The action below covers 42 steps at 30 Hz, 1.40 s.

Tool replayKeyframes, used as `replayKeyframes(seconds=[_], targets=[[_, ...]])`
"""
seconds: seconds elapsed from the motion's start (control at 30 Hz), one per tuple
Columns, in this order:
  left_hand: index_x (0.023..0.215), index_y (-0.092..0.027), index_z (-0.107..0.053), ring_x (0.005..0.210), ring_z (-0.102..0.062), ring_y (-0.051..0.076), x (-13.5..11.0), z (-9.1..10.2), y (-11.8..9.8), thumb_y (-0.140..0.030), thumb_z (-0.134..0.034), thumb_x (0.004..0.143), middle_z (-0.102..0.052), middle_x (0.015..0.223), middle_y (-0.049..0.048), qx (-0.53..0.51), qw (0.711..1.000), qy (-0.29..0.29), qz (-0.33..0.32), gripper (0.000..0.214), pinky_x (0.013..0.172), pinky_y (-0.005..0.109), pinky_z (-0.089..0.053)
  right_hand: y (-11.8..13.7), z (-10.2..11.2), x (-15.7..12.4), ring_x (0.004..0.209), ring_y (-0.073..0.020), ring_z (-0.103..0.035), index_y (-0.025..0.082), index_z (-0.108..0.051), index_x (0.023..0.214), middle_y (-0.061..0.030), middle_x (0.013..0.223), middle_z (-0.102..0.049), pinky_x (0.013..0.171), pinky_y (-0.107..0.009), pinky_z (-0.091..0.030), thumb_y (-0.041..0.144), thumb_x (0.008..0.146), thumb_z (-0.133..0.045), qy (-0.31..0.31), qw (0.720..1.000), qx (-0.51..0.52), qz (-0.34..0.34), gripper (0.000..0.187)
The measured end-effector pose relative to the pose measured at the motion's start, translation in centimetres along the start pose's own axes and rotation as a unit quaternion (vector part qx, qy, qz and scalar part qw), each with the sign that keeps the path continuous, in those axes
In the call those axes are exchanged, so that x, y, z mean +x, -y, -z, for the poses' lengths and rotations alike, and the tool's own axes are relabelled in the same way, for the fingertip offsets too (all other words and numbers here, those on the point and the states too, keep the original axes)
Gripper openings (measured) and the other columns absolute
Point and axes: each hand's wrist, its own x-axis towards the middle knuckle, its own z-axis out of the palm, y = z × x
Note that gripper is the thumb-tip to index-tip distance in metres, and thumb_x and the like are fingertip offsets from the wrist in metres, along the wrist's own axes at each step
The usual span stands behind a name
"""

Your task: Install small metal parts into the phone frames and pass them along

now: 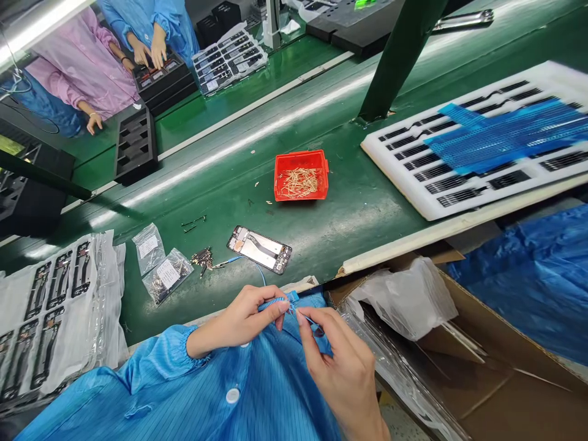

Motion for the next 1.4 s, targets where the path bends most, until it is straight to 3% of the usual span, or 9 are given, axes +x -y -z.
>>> replayKeyframes(seconds=[0.27,0.47,0.73,0.83,1.0,1.17,1.27,1.33,1.4], targets=[[0.098,-0.018,-0.063,0.069,-0.058,0.013,0.1,0.9,-0.5,-0.037,-0.045,0.112,-0.064,0.077,0.0001,0.182,0.978,0.083,-0.057,0.030,0.069,0.024,-0.042,-0.9,0.7,0.6,0.082,-0.0147,-0.071,0.023,-0.063,0.113,-0.0020,0.096,-0.072,0.078,-0.026,-0.057,0.014,0.106,-0.061,0.075,0.996,0.012,0.046,0.011],[0.108,-0.018,-0.060,0.088,-0.068,0.018,-0.2,0.6,-0.6,-0.031,-0.038,0.114,-0.073,0.100,0.0062,0.205,0.972,0.093,-0.070,0.027,0.082,0.028,-0.050,-1.6,1.1,1.0,0.083,-0.0160,-0.072,0.023,-0.064,0.111,-0.0031,0.097,-0.073,0.076,-0.026,-0.058,0.015,0.106,-0.058,0.107,0.992,0.002,0.074,0.011],[0.092,-0.021,-0.053,0.067,-0.059,0.016,-0.1,0.3,0.2,-0.026,-0.049,0.108,-0.062,0.078,0.0011,0.266,0.950,0.121,-0.108,0.018,0.063,0.030,-0.042,-0.8,0.7,1.3,0.076,-0.0165,-0.071,0.024,-0.066,0.105,-0.0022,0.090,-0.072,0.069,-0.026,-0.058,0.017,0.105,-0.060,0.104,0.992,0.030,0.066,0.009],[0.094,-0.020,-0.055,0.068,-0.060,0.017,-0.2,0.2,0.5,-0.027,-0.048,0.109,-0.064,0.079,0.0028,0.253,0.953,0.124,-0.112,0.017,0.063,0.031,-0.044,-0.9,0.4,1.1,0.076,-0.0171,-0.071,0.024,-0.066,0.106,-0.0028,0.090,-0.072,0.067,-0.027,-0.059,0.018,0.105,-0.062,0.100,0.993,0.037,0.055,0.007],[0.109,-0.018,-0.063,0.083,-0.065,0.018,-0.3,0.5,0.2,-0.031,-0.044,0.112,-0.073,0.095,0.0060,0.181,0.975,0.102,-0.082,0.023,0.076,0.029,-0.050,-1.6,0.4,0.7,0.081,-0.0156,-0.070,0.023,-0.067,0.108,-0.0030,0.097,-0.071,0.071,-0.025,-0.058,0.017,0.105,-0.064,0.104,0.993,0.050,0.032,0.008],[0.104,-0.015,-0.066,0.068,-0.053,0.011,-0.2,0.6,0.1,-0.034,-0.048,0.111,-0.064,0.080,0.0000,0.114,0.988,0.078,-0.072,0.027,0.066,0.024,-0.041,-1.9,0.8,0.6,0.083,-0.0169,-0.068,0.024,-0.070,0.105,-0.0028,0.095,-0.070,0.073,-0.027,-0.056,0.019,0.103,-0.067,0.101,0.992,0.080,0.007,0.007],[0.104,-0.014,-0.068,0.063,-0.046,0.009,-0.3,0.6,0.2,-0.036,-0.050,0.109,-0.061,0.076,-0.0015,0.065,0.995,0.054,-0.061,0.029,0.061,0.021,-0.037,-2.3,0.8,0.2,0.094,-0.0219,-0.069,0.025,-0.072,0.121,-0.0075,0.107,-0.072,0.081,-0.033,-0.059,0.034,0.109,-0.059,0.099,0.984,0.148,-0.030,0.020],[0.101,-0.013,-0.069,0.060,-0.043,0.008,-0.5,0.6,0.1,-0.039,-0.053,0.107,-0.058,0.071,-0.0028,0.028,0.998,0.033,-0.052,0.030,0.059,0.020,-0.035,-2.5,0.6,-0.3,0.097,-0.0236,-0.067,0.023,-0.070,0.129,-0.0112,0.115,-0.070,0.082,-0.036,-0.059,0.041,0.112,-0.049,0.057,0.974,0.207,-0.077,0.033],[0.094,-0.014,-0.067,0.057,-0.040,0.007,-0.6,0.7,-0.1,-0.039,-0.057,0.104,-0.052,0.066,-0.0044,0.009,0.999,0.013,-0.050,0.029,0.057,0.020,-0.033,-2.4,0.2,-0.7,0.089,-0.0214,-0.062,0.022,-0.072,0.117,-0.0105,0.107,-0.067,0.073,-0.033,-0.055,0.039,0.112,-0.048,-0.024,0.961,0.245,-0.124,0.030]])
